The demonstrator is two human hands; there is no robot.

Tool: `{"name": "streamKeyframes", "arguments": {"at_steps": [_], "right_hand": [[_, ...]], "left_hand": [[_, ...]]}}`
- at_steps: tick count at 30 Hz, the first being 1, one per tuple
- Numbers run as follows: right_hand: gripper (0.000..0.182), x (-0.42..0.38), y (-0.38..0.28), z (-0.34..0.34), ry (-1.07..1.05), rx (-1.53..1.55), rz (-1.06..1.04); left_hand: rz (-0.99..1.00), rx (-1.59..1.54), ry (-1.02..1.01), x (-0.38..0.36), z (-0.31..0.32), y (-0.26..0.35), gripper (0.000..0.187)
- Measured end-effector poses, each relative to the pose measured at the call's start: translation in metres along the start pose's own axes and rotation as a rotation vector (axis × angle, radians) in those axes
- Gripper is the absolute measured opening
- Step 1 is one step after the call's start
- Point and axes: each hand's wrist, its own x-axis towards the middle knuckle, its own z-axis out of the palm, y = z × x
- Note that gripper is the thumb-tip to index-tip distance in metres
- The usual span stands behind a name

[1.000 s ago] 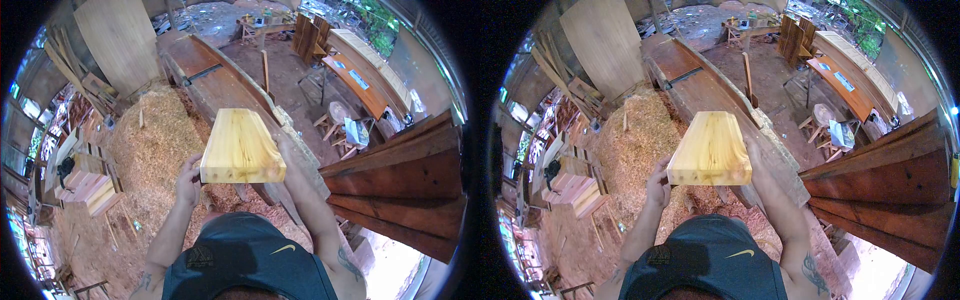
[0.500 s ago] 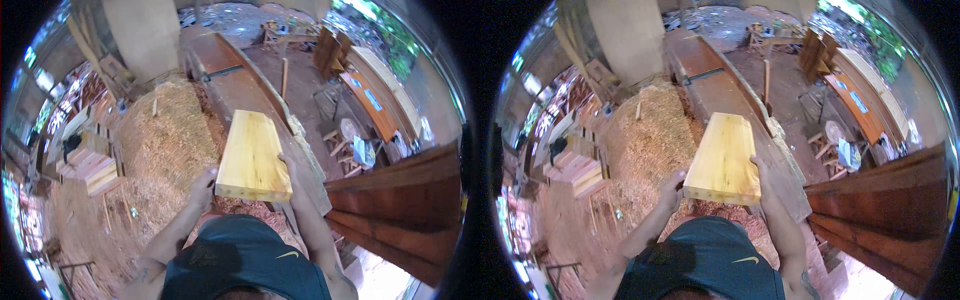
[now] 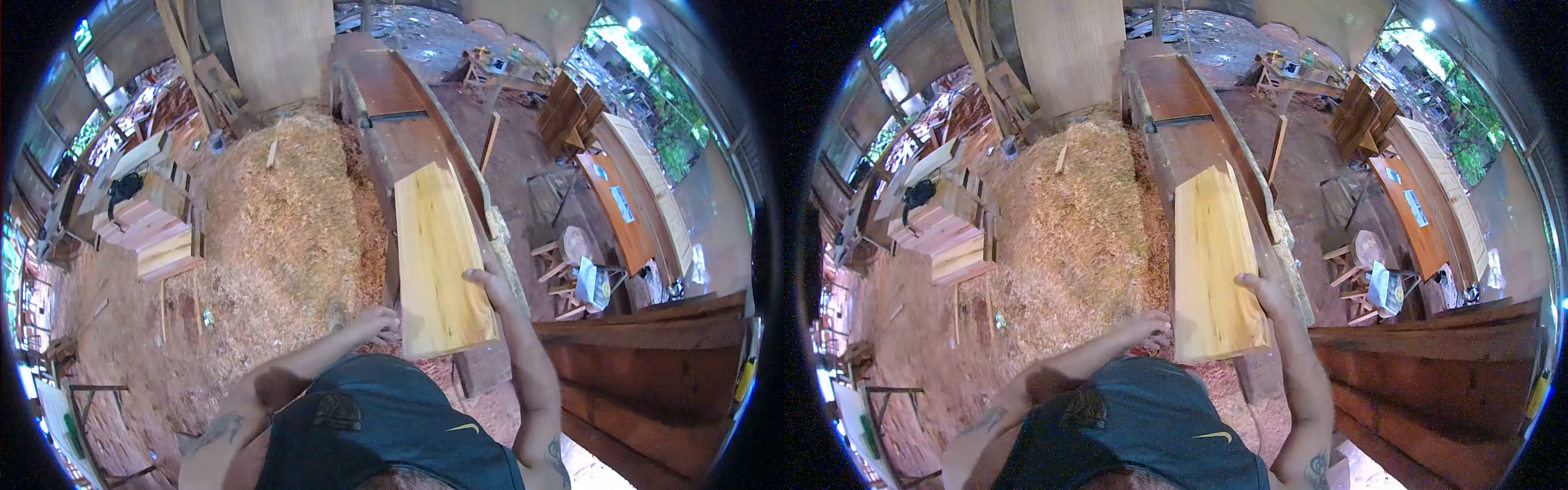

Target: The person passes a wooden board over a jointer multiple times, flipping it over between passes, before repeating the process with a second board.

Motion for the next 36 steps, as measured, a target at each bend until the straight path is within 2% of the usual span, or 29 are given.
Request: {"name": "streamKeyframes", "arguments": {"at_steps": [2,5,7,8,10,11,14,17,20,23,26,29,32,35,36], "right_hand": [[0.082,0.01,0.013,-0.006,-0.024,-0.254,-0.095],[0.092,0.003,0.036,-0.008,0.003,-0.781,-0.173],[0.099,-0.005,0.047,-0.011,0.023,-1.132,-0.23],[0.1,-0.006,0.043,-0.008,0.039,-1.238,-0.234],[0.1,-0.017,0.02,0.006,0.075,-1.38,-0.211],[0.099,-0.029,0.005,0.018,0.094,-1.413,-0.18],[0.1,-0.043,-0.025,0.04,0.019,-1.269,-0.05],[0.099,-0.05,-0.034,0.06,0.009,-1.332,-0.036],[0.097,-0.059,-0.052,0.076,0.022,-1.314,-0.03],[0.092,-0.057,-0.046,0.078,0.057,-1.307,-0.032],[0.094,-0.052,-0.029,0.071,0.109,-1.32,-0.157],[0.098,-0.054,-0.035,0.073,0.124,-1.344,-0.259],[0.1,-0.05,-0.02,0.073,0.135,-1.297,-0.211],[0.099,-0.049,-0.027,0.071,0.092,-1.239,-0.079],[0.099,-0.048,-0.026,0.069,0.088,-1.22,-0.064]], "left_hand": [[0.033,0.136,0.083,-0.004,0.003,0.001,0.03],[0.165,0.397,0.105,0.008,-0.023,-0.025,0.052],[0.197,0.493,0.258,0.009,-0.044,-0.054,0.046],[0.211,0.542,0.336,0.01,-0.056,-0.069,0.043],[0.292,0.599,0.463,0.024,-0.088,-0.109,0.025],[0.326,0.631,0.524,0.023,-0.101,-0.125,0.017],[0.21,0.714,0.512,-0.004,-0.126,-0.132,0.019],[0.108,1.14,0.476,-0.018,-0.152,-0.15,0.029],[0.099,1.48,0.305,-0.012,-0.187,-0.202,0.038],[0.084,1.348,0.407,-0.022,-0.196,-0.225,0.037],[-0.126,1.038,0.435,-0.024,-0.204,-0.241,0.038],[-0.071,1.414,0.326,-0.012,-0.214,-0.268,0.044],[-0.23,1.142,0.291,-0.011,-0.207,-0.26,0.045],[-0.045,1.344,0.35,-0.007,-0.198,-0.256,0.038],[0.005,1.393,0.305,-0.006,-0.196,-0.251,0.036]]}}
